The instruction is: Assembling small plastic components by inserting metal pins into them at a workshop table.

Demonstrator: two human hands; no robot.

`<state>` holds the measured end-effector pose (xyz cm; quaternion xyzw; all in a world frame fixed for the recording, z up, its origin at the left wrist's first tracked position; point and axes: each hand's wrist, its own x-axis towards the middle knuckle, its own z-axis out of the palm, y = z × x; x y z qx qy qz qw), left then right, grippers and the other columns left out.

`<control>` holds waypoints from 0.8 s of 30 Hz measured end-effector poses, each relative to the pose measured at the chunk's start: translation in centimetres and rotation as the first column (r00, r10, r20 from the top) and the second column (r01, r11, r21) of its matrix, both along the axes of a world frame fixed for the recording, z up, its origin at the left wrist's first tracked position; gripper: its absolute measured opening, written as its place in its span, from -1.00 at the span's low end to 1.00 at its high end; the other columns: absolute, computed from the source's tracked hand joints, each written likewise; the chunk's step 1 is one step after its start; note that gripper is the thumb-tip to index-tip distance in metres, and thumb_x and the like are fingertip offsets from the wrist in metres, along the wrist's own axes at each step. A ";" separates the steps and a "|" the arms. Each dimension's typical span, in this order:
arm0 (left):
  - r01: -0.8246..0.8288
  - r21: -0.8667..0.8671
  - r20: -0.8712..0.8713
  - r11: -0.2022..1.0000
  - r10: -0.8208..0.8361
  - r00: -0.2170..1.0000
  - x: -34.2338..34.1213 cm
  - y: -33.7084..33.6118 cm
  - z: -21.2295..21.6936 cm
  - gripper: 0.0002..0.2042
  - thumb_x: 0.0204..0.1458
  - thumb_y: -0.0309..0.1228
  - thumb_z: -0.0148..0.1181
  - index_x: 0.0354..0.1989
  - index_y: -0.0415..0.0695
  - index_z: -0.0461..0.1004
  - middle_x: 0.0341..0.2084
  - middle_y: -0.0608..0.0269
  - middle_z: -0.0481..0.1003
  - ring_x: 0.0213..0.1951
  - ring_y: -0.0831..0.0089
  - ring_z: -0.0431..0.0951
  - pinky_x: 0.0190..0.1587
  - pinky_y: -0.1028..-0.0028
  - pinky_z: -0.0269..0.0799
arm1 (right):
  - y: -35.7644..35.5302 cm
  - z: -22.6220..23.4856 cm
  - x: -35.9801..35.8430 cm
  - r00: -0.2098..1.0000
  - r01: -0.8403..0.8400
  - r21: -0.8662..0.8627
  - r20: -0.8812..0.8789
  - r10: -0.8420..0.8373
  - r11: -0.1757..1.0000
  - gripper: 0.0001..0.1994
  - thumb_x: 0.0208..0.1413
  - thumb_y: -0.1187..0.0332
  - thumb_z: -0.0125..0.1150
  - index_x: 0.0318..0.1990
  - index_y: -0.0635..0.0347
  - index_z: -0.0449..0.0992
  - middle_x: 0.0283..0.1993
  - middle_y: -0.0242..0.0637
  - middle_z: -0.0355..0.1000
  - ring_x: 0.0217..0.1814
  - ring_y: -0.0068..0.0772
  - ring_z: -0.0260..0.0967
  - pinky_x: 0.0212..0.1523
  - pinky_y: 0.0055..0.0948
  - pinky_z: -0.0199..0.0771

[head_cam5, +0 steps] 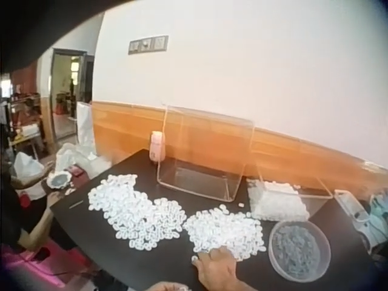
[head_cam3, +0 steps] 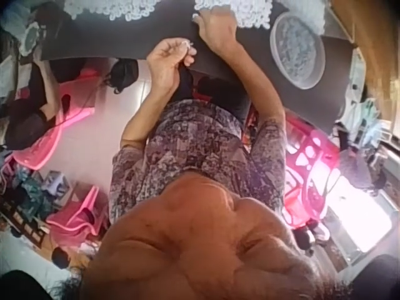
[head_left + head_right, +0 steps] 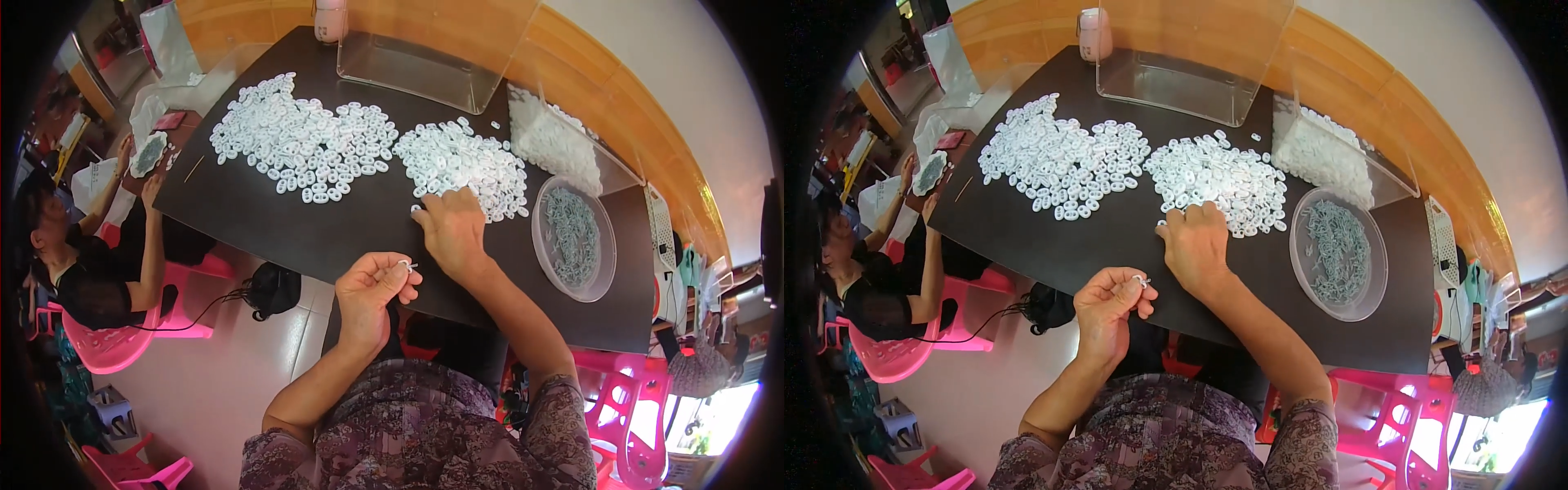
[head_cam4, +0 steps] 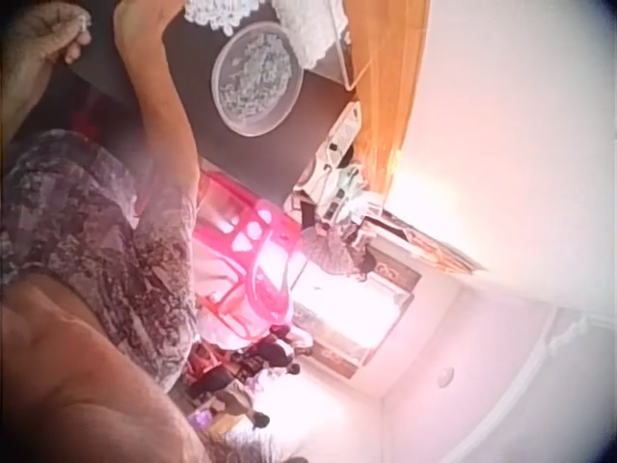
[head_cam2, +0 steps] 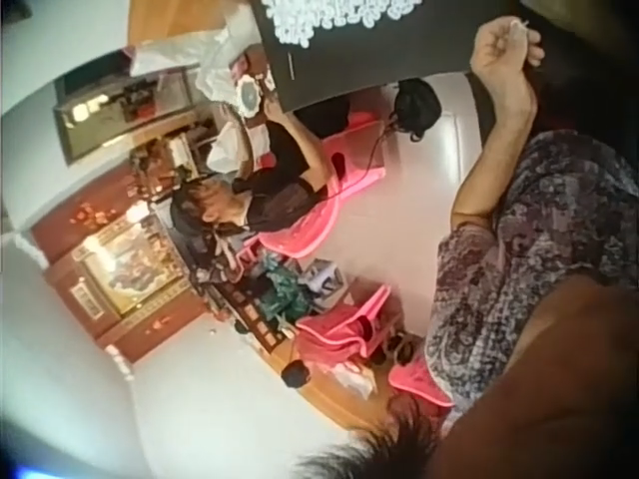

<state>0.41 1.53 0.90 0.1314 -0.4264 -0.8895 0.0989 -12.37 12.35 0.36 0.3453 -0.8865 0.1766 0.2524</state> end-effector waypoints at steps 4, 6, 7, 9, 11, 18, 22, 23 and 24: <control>-0.011 -0.004 0.006 1.000 0.011 1.000 -0.1 -0.4 0.0 -0.87 0.07 -0.49 0.15 -0.31 -0.32 0.46 -0.49 0.10 0.53 -0.56 0.52 0.47 -0.47 0.60 0.36 | -0.8 0.2 0.3 0.998 -0.051 0.044 -0.020 0.052 0.998 -0.84 -0.26 0.40 0.32 -0.54 0.16 0.43 -0.53 -0.21 0.32 -0.35 -0.16 0.25 -0.33 -0.22 0.24; 0.007 -0.006 -0.003 1.000 -0.007 1.000 -0.1 -0.5 -0.1 -0.88 0.08 -0.48 0.14 -0.29 -0.29 0.46 -0.49 0.15 0.53 -0.56 0.58 0.46 -0.46 0.64 0.35 | -0.9 0.6 0.5 0.997 -0.081 0.020 -0.009 0.081 0.997 -0.84 -0.27 0.43 0.32 -0.54 0.16 0.41 -0.53 -0.22 0.32 -0.37 -0.17 0.25 -0.34 -0.22 0.24; 0.001 -0.006 -0.006 1.000 -0.002 1.000 -0.1 -0.6 -0.1 -0.88 0.08 -0.48 0.14 -0.29 -0.29 0.46 -0.49 0.15 0.53 -0.56 0.58 0.46 -0.46 0.64 0.35 | -0.8 0.7 0.6 0.994 -0.107 -0.004 0.006 0.107 0.994 -0.84 -0.27 0.45 0.31 -0.53 0.16 0.40 -0.52 -0.23 0.33 -0.38 -0.17 0.25 -0.35 -0.23 0.24; -0.003 -0.003 0.014 1.000 0.003 1.000 0.0 -0.7 -0.2 -0.87 0.07 -0.49 0.14 -0.30 -0.32 0.46 -0.48 0.10 0.53 -0.57 0.53 0.47 -0.48 0.61 0.36 | -0.1 0.5 1.0 0.987 -0.158 -0.070 0.023 0.160 0.985 -0.85 -0.25 0.47 0.31 -0.51 0.17 0.41 -0.53 -0.22 0.33 -0.42 -0.13 0.25 -0.40 -0.22 0.25; -0.003 -0.004 0.014 1.000 0.003 1.000 0.1 -0.9 -0.2 -0.87 0.07 -0.48 0.14 -0.30 -0.31 0.46 -0.48 0.11 0.53 -0.57 0.53 0.47 -0.48 0.61 0.36 | 0.8 0.7 1.6 0.975 -0.201 -0.140 0.067 0.212 0.970 -0.88 -0.15 0.52 0.29 -0.43 0.23 0.45 -0.53 -0.29 0.40 -0.49 -0.32 0.34 -0.47 -0.39 0.31; 0.002 -0.007 0.004 1.000 -0.002 1.000 -0.2 -0.5 0.0 -0.86 0.08 -0.46 0.14 -0.29 -0.30 0.44 -0.48 0.12 0.53 -0.55 0.53 0.47 -0.46 0.61 0.35 | 3.4 1.9 3.8 0.477 0.175 -0.688 0.685 0.551 0.704 -0.90 -0.03 0.59 0.24 -0.34 0.27 0.49 -0.44 -0.46 0.47 -0.40 -0.77 0.33 -0.39 -0.70 0.30; -0.014 0.004 0.007 1.000 0.014 1.000 -0.7 0.1 0.0 -0.86 0.08 -0.45 0.14 -0.30 -0.29 0.44 -0.47 0.13 0.53 -0.52 0.50 0.49 -0.45 0.60 0.35 | 4.0 2.2 4.8 0.440 0.208 -0.751 0.644 0.626 0.627 -0.85 -0.03 0.59 0.25 -0.27 0.29 0.48 -0.39 -0.36 0.50 -0.35 -0.67 0.40 -0.31 -0.67 0.37; -0.012 0.003 0.009 1.000 0.012 1.000 -0.7 0.2 0.0 -0.86 0.08 -0.45 0.14 -0.30 -0.29 0.44 -0.47 0.13 0.53 -0.52 0.50 0.49 -0.45 0.60 0.35 | 3.9 2.3 5.1 0.416 0.222 -0.759 0.641 0.645 0.612 -0.85 -0.04 0.59 0.25 -0.27 0.29 0.48 -0.37 -0.36 0.50 -0.33 -0.66 0.41 -0.28 -0.66 0.37; -0.013 0.010 0.001 1.000 0.012 1.000 -0.7 0.4 0.0 -0.86 0.08 -0.45 0.14 -0.30 -0.29 0.44 -0.47 0.12 0.53 -0.51 0.50 0.50 -0.45 0.59 0.35 | 3.9 2.3 5.3 0.392 0.236 -0.766 0.638 0.663 0.598 -0.85 -0.04 0.59 0.25 -0.27 0.29 0.48 -0.36 -0.35 0.50 -0.31 -0.64 0.42 -0.26 -0.66 0.38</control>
